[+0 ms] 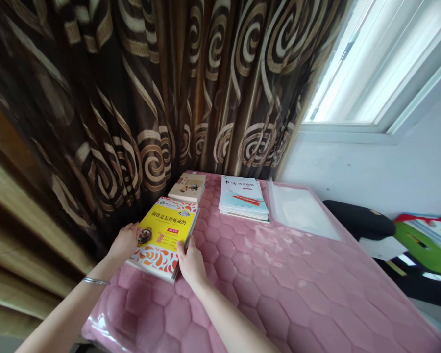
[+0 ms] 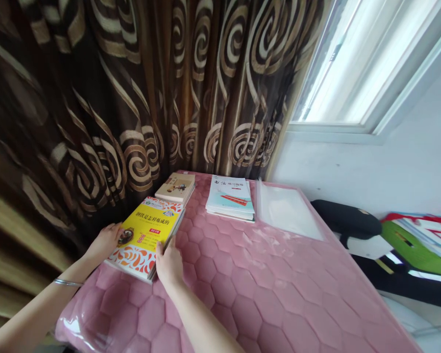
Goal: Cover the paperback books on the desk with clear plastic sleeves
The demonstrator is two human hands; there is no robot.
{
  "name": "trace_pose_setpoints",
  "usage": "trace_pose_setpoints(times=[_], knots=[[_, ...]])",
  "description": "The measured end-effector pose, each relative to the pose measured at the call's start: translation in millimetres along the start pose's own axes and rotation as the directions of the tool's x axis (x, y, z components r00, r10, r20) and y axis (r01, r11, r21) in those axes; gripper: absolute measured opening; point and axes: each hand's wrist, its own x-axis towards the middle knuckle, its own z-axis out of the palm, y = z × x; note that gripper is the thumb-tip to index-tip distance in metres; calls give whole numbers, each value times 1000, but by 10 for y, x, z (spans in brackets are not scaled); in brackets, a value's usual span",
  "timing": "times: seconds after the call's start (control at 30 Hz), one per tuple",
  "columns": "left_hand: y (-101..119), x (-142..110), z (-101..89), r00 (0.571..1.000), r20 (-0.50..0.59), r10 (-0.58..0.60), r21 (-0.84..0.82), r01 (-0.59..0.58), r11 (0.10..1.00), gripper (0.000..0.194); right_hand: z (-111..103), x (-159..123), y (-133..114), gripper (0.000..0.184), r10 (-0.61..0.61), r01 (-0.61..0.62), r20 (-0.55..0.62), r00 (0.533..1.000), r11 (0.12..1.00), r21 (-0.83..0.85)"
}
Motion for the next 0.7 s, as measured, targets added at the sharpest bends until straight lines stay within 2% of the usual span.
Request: trace_pose_setpoints(times=[0.2, 0.3, 0.37, 0.47, 0.57, 0.7], knots=[[-62, 15, 47, 999, -37, -21, -72, 18, 997, 40, 13, -2, 60, 44, -83, 88, -36, 996, 978, 191], [-73, 19, 55, 998, -57, -13, -100, 7, 995, 40, 4, -8, 95, 45, -96, 102, -35, 995, 967, 233], [-66, 22, 55, 999, -51, 7, -59, -10, 998, 39, -8, -11, 106, 47, -95, 97, -20, 995, 969, 227], [-43, 24, 49, 999, -26, 22, 19, -21, 1000, 38, -49, -14, 67, 51, -62, 57, 32, 998, 988, 144], [-18, 16, 27, 1000, -22, 21, 28, -21, 999, 36, -121, -5, -52, 52, 14, -9, 91, 996, 999, -51], [18, 6, -30, 1000, 4, 8, 37, -8, 999, 38, -220, 23, -222, 52, 67, -23, 128, 990, 948, -318]])
